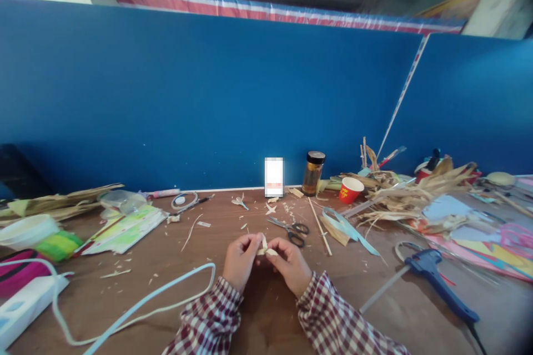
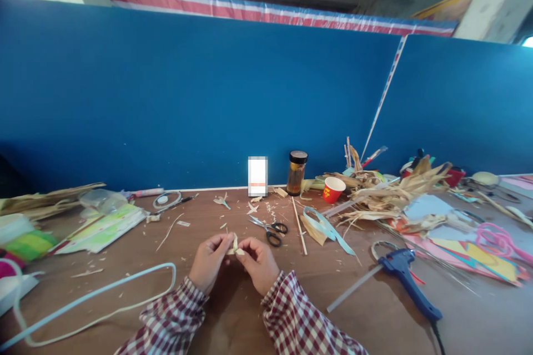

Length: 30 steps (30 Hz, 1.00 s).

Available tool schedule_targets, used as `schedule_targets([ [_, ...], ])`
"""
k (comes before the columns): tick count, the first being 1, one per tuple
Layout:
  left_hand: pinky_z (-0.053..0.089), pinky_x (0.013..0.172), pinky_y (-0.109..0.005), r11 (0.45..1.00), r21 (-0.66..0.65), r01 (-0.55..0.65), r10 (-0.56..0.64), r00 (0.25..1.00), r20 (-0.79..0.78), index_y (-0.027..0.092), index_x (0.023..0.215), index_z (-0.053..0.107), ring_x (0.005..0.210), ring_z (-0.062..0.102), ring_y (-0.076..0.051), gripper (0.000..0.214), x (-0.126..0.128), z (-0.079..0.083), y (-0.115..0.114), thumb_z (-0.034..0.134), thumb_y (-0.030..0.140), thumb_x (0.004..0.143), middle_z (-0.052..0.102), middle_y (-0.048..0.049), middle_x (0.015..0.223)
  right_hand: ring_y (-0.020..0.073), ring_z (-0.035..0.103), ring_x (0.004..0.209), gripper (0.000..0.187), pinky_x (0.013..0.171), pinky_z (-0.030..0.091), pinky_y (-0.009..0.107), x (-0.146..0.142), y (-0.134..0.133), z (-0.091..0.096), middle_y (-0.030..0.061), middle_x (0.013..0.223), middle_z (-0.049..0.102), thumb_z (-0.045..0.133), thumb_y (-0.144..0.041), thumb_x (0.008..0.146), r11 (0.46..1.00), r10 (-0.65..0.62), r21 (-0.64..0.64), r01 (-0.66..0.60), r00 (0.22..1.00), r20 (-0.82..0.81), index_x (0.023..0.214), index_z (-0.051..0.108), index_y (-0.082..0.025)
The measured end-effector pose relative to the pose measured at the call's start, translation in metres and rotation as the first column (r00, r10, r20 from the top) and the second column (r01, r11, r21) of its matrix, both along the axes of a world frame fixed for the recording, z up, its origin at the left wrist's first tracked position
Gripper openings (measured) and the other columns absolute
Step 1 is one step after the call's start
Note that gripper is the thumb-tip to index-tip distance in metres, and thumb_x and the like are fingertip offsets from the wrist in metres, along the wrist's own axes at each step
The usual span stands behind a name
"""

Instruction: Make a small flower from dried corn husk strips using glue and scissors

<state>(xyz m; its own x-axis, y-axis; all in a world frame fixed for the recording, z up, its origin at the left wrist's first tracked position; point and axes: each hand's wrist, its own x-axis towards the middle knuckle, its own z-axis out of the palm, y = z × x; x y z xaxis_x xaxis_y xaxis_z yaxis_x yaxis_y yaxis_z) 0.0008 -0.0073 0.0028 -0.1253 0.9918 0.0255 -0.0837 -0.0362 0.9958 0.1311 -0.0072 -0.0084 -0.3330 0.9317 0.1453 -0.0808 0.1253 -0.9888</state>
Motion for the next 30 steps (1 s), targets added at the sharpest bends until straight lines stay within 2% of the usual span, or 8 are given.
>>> schedule_targets([
  [2,0.038,0.041,-0.019,0.998,-0.064,-0.013,0.024,0.986,0.162,0.011,0.075,0.064,0.045,0.042,-0.008,0.041,0.001,0.002,0.000,0.055,0.050,0.067,0.049,0.0019,0.051,0.0067,0.039,0.049,0.019,0.045,0.033,0.018,0.000,0.002,-0.002,-0.0042,0.057,0.048,0.057,-0.034,0.073,0.998,-0.013,-0.068,0.009,0.998,-0.065,0.077,0.053,-0.016],
  [5,0.040,0.042,-0.020,0.991,-0.129,0.044,0.009,0.924,0.383,0.010,0.084,0.064,0.046,0.041,-0.008,0.052,0.002,0.006,-0.003,0.045,0.057,0.070,0.049,0.0003,0.055,0.0067,0.043,0.052,0.023,0.043,0.032,0.016,0.000,0.005,-0.002,-0.0042,0.059,0.050,0.063,-0.032,0.069,0.983,-0.073,-0.180,0.036,0.977,-0.202,0.082,0.053,-0.016],
  [8,0.040,0.042,-0.020,0.985,-0.125,0.116,-0.048,0.890,0.453,0.012,0.083,0.064,0.047,0.042,-0.008,0.042,0.004,0.005,-0.005,0.052,0.049,0.070,0.052,-0.0007,0.062,0.0052,0.043,0.050,0.027,0.041,0.029,0.014,-0.001,0.006,0.001,-0.0049,0.060,0.051,0.067,-0.030,0.065,0.961,-0.098,-0.275,-0.004,0.928,-0.359,0.082,0.050,-0.017],
  [11,0.038,0.041,-0.018,0.983,-0.058,0.173,-0.143,0.928,0.343,0.013,0.081,0.064,0.045,0.039,-0.006,0.028,0.007,0.001,-0.007,0.062,0.036,0.065,0.050,0.0015,0.057,0.0040,0.042,0.047,0.030,0.040,0.029,0.014,-0.001,0.006,0.003,-0.0054,0.059,0.052,0.070,-0.028,0.063,0.945,-0.097,-0.321,-0.066,0.880,-0.466,0.078,0.046,-0.018],
  [15,0.038,0.039,-0.017,0.972,0.019,0.234,-0.234,0.959,0.157,0.012,0.082,0.065,0.045,0.039,-0.006,0.028,0.009,-0.002,-0.008,0.064,0.033,0.065,0.051,0.0009,0.057,0.0032,0.041,0.044,0.035,0.039,0.029,0.013,0.000,0.006,0.005,-0.0070,0.057,0.051,0.072,-0.029,0.059,0.931,-0.106,-0.351,-0.101,0.845,-0.525,0.073,0.042,-0.018],
  [22,0.038,0.041,-0.018,0.976,0.055,0.210,-0.212,0.977,0.037,0.012,0.075,0.066,0.048,0.043,-0.007,0.024,0.007,-0.007,-0.005,0.063,0.034,0.066,0.056,-0.0013,0.060,0.0034,0.041,0.042,0.036,0.037,0.028,0.014,-0.001,0.008,0.000,-0.0068,0.056,0.050,0.073,-0.033,0.057,0.918,-0.142,-0.392,-0.066,0.866,-0.479,0.069,0.043,-0.017],
  [27,0.036,0.040,-0.018,0.989,0.058,0.134,-0.135,0.991,0.012,0.013,0.069,0.066,0.044,0.042,-0.005,0.022,0.005,-0.011,-0.002,0.064,0.034,0.065,0.058,-0.0020,0.068,0.0059,0.047,0.048,0.036,0.042,0.033,0.015,-0.002,0.009,-0.002,-0.0059,0.055,0.051,0.074,-0.032,0.055,0.916,-0.147,-0.396,-0.067,0.862,-0.486,0.074,0.047,-0.017],
  [30,0.036,0.041,-0.018,0.987,0.064,0.147,-0.148,0.989,0.007,0.013,0.071,0.066,0.044,0.042,-0.005,0.021,0.004,-0.011,-0.001,0.064,0.033,0.065,0.059,-0.0019,0.068,0.0056,0.047,0.047,0.036,0.042,0.033,0.015,-0.003,0.009,0.000,-0.0060,0.055,0.051,0.074,-0.032,0.055,0.920,-0.150,-0.388,-0.062,0.856,-0.495,0.074,0.047,-0.017],
])
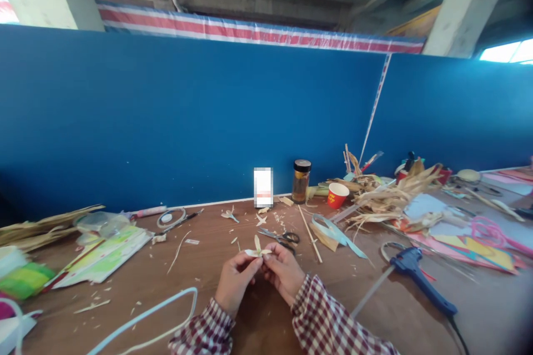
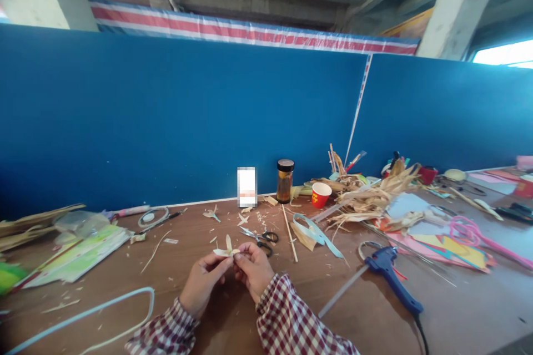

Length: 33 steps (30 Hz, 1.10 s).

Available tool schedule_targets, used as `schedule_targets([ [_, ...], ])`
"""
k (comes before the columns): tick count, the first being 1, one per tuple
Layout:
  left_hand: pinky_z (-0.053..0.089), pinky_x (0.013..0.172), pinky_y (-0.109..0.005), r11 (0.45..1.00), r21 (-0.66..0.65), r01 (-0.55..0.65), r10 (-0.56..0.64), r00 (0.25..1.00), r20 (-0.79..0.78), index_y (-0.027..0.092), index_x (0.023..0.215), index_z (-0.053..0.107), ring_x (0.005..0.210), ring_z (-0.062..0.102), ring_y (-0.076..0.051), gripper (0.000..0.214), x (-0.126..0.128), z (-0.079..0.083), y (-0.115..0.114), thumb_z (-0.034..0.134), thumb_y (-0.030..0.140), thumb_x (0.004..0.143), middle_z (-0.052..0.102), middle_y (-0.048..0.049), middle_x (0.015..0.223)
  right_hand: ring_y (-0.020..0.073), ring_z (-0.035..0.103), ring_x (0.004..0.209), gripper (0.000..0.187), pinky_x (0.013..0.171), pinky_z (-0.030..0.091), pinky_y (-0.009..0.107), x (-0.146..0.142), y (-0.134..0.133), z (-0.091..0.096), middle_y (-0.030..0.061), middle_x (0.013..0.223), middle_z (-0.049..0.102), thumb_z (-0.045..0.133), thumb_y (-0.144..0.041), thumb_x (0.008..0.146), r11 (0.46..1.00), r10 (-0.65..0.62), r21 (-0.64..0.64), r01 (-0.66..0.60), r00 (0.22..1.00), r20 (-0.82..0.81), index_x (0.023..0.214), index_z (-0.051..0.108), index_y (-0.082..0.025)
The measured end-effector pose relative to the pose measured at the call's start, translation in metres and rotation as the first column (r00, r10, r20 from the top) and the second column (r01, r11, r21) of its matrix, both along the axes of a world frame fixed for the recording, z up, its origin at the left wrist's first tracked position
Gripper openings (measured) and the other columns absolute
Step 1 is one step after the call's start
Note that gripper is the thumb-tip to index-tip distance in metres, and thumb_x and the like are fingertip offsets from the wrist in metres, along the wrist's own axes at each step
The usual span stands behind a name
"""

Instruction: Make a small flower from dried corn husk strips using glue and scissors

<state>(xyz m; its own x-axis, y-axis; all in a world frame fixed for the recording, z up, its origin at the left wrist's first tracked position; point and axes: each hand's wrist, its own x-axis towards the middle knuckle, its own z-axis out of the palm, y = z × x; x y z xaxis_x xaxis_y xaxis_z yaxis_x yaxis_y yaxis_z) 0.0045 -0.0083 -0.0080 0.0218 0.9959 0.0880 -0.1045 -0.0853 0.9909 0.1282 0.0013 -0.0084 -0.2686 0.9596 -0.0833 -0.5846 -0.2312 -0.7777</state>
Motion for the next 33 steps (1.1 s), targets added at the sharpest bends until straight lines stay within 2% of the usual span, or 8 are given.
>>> schedule_targets([
  [7,0.037,0.042,-0.018,0.999,0.006,0.049,-0.049,0.999,-0.003,0.013,0.075,0.067,0.049,0.044,-0.008,0.024,0.001,0.001,-0.002,0.065,0.034,0.064,0.061,-0.0028,0.069,0.0033,0.044,0.042,0.039,0.039,0.030,0.014,0.002,-0.002,0.007,-0.0060,0.058,0.054,0.074,-0.032,0.055,1.000,0.018,0.023,-0.018,1.000,0.009,0.076,0.044,-0.017],
  [12,0.037,0.041,-0.018,1.000,0.005,0.020,-0.020,0.999,0.030,0.013,0.077,0.067,0.049,0.043,-0.008,0.027,0.001,0.003,-0.002,0.067,0.035,0.061,0.061,-0.0035,0.071,0.0040,0.044,0.040,0.041,0.038,0.030,0.014,0.001,-0.001,0.004,-0.0075,0.053,0.052,0.075,-0.034,0.054,0.999,0.019,0.036,-0.020,1.000,0.015,0.076,0.044,-0.018],
  [20,0.035,0.041,-0.018,0.998,0.048,0.030,-0.033,0.998,0.045,0.012,0.060,0.065,0.047,0.041,-0.006,0.024,-0.002,0.000,0.001,0.069,0.036,0.057,0.054,-0.0005,0.063,0.0039,0.043,0.038,0.038,0.036,0.031,0.014,-0.003,0.001,-0.002,-0.0063,0.051,0.053,0.074,-0.035,0.056,0.998,0.001,0.067,-0.004,0.999,0.047,0.075,0.047,-0.016],
  [33,0.030,0.040,-0.017,0.999,0.015,0.050,-0.052,0.992,0.118,0.013,0.058,0.061,0.044,0.038,-0.005,0.026,-0.002,-0.001,0.003,0.070,0.037,0.057,0.050,0.0032,0.053,0.0041,0.043,0.038,0.040,0.039,0.032,0.015,-0.007,0.002,-0.006,-0.0066,0.051,0.054,0.074,-0.035,0.054,0.991,-0.038,0.128,0.032,0.998,0.045,0.074,0.045,-0.017],
])
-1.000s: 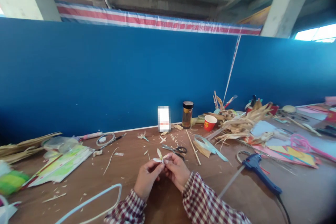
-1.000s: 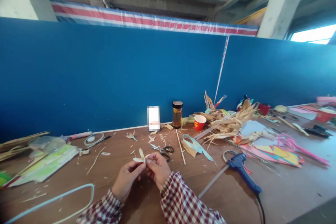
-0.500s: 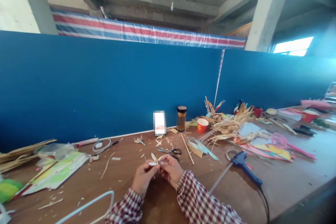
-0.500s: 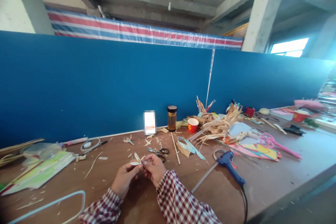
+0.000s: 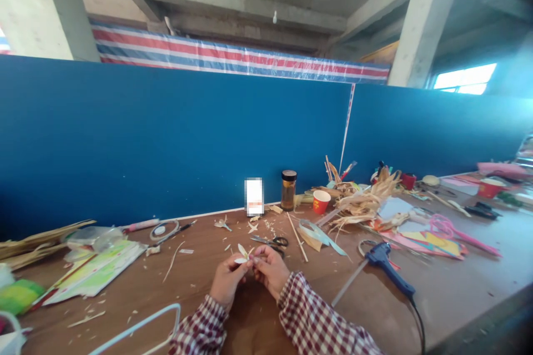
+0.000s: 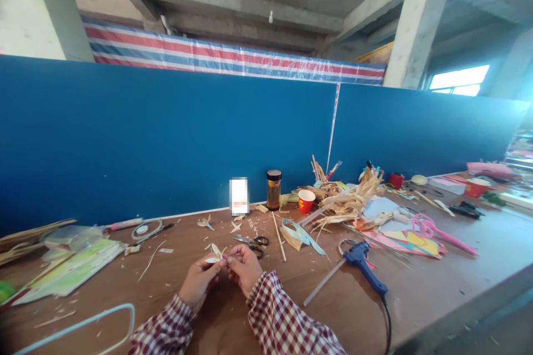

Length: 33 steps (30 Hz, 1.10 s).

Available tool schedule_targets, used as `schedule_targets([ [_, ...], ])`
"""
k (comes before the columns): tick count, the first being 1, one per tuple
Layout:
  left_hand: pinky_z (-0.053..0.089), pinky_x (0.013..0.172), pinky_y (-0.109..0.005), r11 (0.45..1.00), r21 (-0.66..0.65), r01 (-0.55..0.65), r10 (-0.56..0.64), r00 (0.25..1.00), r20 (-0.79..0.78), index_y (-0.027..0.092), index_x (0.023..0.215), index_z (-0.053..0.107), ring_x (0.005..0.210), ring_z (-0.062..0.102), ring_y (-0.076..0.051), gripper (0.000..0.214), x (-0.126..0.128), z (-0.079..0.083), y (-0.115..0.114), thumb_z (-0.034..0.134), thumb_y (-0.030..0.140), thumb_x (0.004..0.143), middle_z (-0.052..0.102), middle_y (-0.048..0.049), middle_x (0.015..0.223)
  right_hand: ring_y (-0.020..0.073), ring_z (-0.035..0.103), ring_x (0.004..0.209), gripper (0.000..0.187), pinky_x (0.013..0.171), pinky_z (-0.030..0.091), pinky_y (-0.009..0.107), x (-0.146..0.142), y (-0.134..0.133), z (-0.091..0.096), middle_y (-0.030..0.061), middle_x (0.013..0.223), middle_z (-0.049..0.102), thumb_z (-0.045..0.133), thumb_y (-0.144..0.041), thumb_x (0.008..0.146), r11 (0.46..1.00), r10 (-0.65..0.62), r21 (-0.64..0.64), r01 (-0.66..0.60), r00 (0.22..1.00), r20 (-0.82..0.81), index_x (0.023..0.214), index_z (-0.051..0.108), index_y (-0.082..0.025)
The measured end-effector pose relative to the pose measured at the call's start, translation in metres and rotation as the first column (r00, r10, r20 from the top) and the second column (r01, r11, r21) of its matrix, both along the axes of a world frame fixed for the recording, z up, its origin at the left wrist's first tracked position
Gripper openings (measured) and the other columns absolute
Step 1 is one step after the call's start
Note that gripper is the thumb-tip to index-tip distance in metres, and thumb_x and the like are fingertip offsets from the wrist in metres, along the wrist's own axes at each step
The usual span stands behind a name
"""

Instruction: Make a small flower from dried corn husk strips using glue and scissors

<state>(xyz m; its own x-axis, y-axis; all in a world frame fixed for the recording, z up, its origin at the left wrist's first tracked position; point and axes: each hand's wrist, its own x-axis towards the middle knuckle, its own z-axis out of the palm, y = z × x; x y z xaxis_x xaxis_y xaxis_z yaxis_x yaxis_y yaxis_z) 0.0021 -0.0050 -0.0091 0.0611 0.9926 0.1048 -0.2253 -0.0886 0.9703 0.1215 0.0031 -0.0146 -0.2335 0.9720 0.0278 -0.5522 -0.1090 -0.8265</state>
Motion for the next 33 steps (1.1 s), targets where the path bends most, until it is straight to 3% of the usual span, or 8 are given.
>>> schedule_targets([
  [14,0.031,0.039,-0.017,0.992,-0.105,-0.068,0.069,0.998,0.008,0.012,0.061,0.063,0.041,0.039,-0.004,0.028,0.0017,0.0047,-0.0033,0.072,0.037,0.053,0.055,0.0022,0.052,0.0041,0.044,0.044,0.034,0.044,0.034,0.016,-0.0003,-0.0032,0.0003,-0.0068,0.055,0.052,0.073,-0.030,0.057,0.999,0.030,0.010,-0.031,0.999,0.009,0.073,0.047,-0.016],
  [23,0.035,0.041,-0.016,0.986,-0.168,0.004,0.021,0.989,0.146,0.014,0.067,0.065,0.043,0.044,-0.004,0.024,0.0041,0.0078,-0.0055,0.074,0.028,0.051,0.057,0.0030,0.053,0.0036,0.048,0.047,0.036,0.044,0.036,0.015,-0.0035,-0.0073,0.0064,-0.0036,0.067,0.058,0.076,-0.025,0.052,0.998,-0.018,-0.068,0.009,0.991,-0.130,0.071,0.046,-0.016],
  [33,0.037,0.043,-0.014,0.981,-0.196,-0.007,0.040,0.985,0.166,0.012,0.063,0.065,0.046,0.047,-0.004,0.023,0.0013,0.0040,-0.0035,0.075,0.028,0.050,0.060,0.0007,0.057,0.0034,0.046,0.045,0.036,0.043,0.036,0.015,-0.0032,-0.0075,0.0046,-0.0042,0.062,0.057,0.076,-0.027,0.053,0.997,-0.006,-0.073,-0.003,0.992,-0.124,0.071,0.047,-0.016],
])
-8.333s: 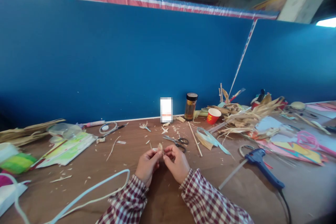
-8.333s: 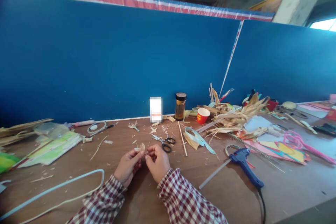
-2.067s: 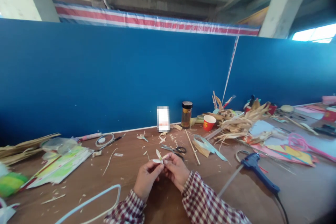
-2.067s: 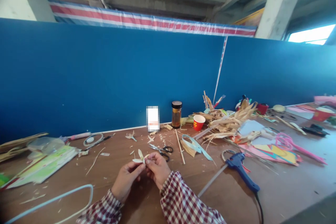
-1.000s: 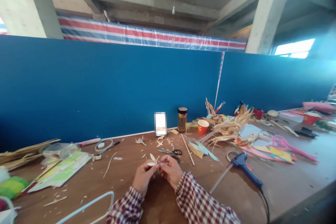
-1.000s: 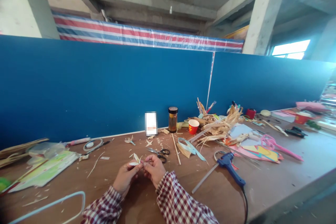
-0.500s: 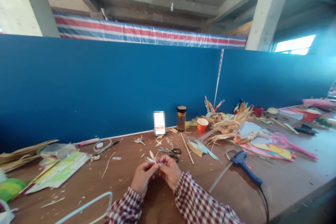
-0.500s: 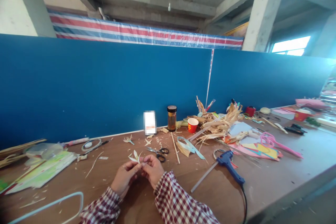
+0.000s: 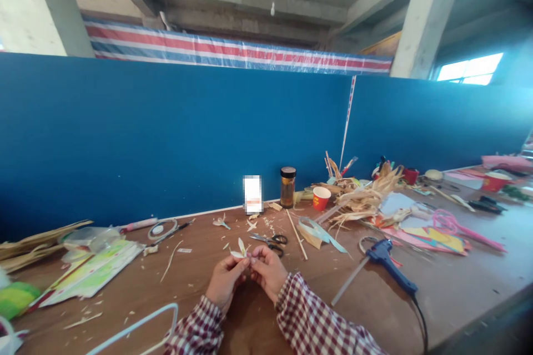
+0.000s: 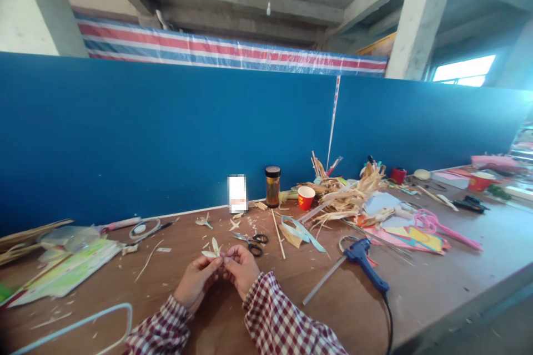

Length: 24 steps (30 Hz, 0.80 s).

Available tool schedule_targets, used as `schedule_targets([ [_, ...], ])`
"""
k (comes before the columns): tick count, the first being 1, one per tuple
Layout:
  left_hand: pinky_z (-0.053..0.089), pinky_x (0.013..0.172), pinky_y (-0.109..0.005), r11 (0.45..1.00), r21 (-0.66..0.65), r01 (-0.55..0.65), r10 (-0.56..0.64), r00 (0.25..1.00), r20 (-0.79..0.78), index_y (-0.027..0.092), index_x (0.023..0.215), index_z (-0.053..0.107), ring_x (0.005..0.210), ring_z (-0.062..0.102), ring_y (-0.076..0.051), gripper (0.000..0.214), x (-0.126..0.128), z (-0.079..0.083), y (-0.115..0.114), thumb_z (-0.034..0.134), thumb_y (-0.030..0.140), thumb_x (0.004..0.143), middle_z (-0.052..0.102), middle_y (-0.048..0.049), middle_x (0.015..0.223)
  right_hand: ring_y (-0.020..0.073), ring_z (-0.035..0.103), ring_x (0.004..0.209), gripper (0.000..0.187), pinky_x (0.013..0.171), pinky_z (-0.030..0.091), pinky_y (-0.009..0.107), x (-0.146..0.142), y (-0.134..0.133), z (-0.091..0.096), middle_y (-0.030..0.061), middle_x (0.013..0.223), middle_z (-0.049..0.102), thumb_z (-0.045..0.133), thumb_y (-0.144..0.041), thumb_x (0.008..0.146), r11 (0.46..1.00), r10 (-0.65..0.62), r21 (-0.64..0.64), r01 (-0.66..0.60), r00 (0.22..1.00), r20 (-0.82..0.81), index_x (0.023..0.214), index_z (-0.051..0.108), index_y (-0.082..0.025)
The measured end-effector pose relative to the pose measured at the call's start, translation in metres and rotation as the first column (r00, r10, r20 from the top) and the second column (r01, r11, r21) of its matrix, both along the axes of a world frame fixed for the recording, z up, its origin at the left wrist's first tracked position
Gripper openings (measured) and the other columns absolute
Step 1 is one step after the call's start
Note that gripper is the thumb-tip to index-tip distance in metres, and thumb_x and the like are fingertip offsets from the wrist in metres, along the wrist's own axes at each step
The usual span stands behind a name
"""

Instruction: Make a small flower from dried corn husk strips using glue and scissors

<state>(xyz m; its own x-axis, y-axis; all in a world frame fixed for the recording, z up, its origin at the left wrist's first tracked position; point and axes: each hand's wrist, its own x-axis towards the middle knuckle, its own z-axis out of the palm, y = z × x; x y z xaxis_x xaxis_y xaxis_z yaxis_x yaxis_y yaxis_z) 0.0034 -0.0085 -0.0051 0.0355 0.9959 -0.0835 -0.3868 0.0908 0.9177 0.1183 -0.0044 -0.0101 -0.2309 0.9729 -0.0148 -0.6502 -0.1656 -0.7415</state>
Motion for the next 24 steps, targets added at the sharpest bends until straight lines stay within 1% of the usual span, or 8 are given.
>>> schedule_targets([
  [3,0.036,0.041,-0.014,1.000,0.007,0.004,-0.003,1.000,-0.008,0.012,0.064,0.065,0.044,0.045,-0.003,0.023,0.0004,0.0018,-0.0011,0.075,0.028,0.051,0.057,0.0018,0.054,0.0034,0.045,0.043,0.035,0.042,0.036,0.015,-0.0003,-0.0004,0.0001,-0.0053,0.057,0.055,0.075,-0.027,0.054,1.000,0.008,0.009,-0.008,1.000,0.014,0.071,0.047,-0.017],
  [6,0.036,0.040,-0.013,1.000,0.003,0.010,-0.010,1.000,0.000,0.012,0.063,0.064,0.043,0.043,-0.003,0.022,0.0010,0.0029,-0.0017,0.074,0.028,0.052,0.056,0.0026,0.052,0.0032,0.045,0.044,0.035,0.043,0.036,0.015,-0.0004,-0.0002,0.0007,-0.0049,0.060,0.056,0.075,-0.026,0.053,1.000,-0.003,0.005,0.003,1.000,0.006,0.071,0.046,-0.016],
  [9,0.039,0.042,-0.014,1.000,-0.005,0.031,-0.030,0.999,0.027,0.013,0.072,0.065,0.044,0.045,-0.003,0.025,0.0015,0.0032,-0.0012,0.074,0.027,0.053,0.055,0.0031,0.054,0.0030,0.043,0.042,0.033,0.042,0.036,0.015,-0.0001,0.0013,0.0000,-0.0065,0.055,0.054,0.074,-0.025,0.055,0.999,-0.032,0.001,0.032,0.999,0.004,0.071,0.046,-0.016],
  [11,0.040,0.042,-0.014,1.000,-0.028,-0.001,0.002,0.999,0.042,0.013,0.075,0.065,0.044,0.045,-0.003,0.029,0.0019,0.0031,-0.0007,0.075,0.026,0.051,0.056,0.0029,0.056,0.0033,0.043,0.041,0.032,0.042,0.035,0.015,0.0002,0.0027,-0.0012,-0.0076,0.050,0.051,0.073,-0.025,0.056,0.998,-0.058,0.001,0.058,0.998,0.009,0.071,0.046,-0.017],
  [13,0.040,0.041,-0.014,0.999,-0.044,-0.033,0.035,0.998,0.050,0.013,0.074,0.064,0.043,0.045,-0.003,0.030,0.0022,0.0028,-0.0002,0.076,0.025,0.049,0.057,0.0026,0.057,0.0035,0.043,0.042,0.032,0.042,0.034,0.015,0.0004,0.0038,-0.0025,-0.0075,0.050,0.051,0.073,-0.025,0.056,0.996,-0.085,-0.003,0.085,0.996,0.014,0.072,0.046,-0.016],
  [15,0.040,0.041,-0.014,0.998,-0.041,-0.038,0.040,0.998,0.047,0.013,0.071,0.064,0.042,0.045,-0.003,0.028,0.0024,0.0022,0.0000,0.076,0.025,0.049,0.057,0.0023,0.057,0.0036,0.044,0.043,0.033,0.042,0.035,0.015,0.0003,0.0041,-0.0031,-0.0075,0.050,0.051,0.073,-0.025,0.055,0.995,-0.096,-0.008,0.097,0.995,0.023,0.072,0.046,-0.016],
  [21,0.037,0.039,-0.012,1.000,-0.010,-0.030,0.030,0.999,0.016,0.012,0.066,0.064,0.041,0.043,-0.002,0.022,0.0018,0.0006,-0.0007,0.075,0.025,0.052,0.056,0.0028,0.054,0.0034,0.042,0.042,0.033,0.042,0.034,0.015,-0.0007,0.0025,-0.0021,-0.0081,0.049,0.050,0.073,-0.025,0.054,0.998,-0.069,-0.007,0.070,0.996,0.056,0.072,0.046,-0.016],
  [24,0.037,0.039,-0.012,0.999,-0.021,-0.031,0.032,0.999,0.020,0.012,0.065,0.064,0.041,0.043,-0.002,0.022,0.0018,0.0015,-0.0018,0.075,0.026,0.052,0.056,0.0029,0.055,0.0037,0.043,0.042,0.033,0.042,0.034,0.015,-0.0011,0.0027,-0.0024,-0.0081,0.049,0.049,0.073,-0.025,0.054,0.998,-0.063,-0.015,0.064,0.997,0.042,0.071,0.046,-0.016],
])
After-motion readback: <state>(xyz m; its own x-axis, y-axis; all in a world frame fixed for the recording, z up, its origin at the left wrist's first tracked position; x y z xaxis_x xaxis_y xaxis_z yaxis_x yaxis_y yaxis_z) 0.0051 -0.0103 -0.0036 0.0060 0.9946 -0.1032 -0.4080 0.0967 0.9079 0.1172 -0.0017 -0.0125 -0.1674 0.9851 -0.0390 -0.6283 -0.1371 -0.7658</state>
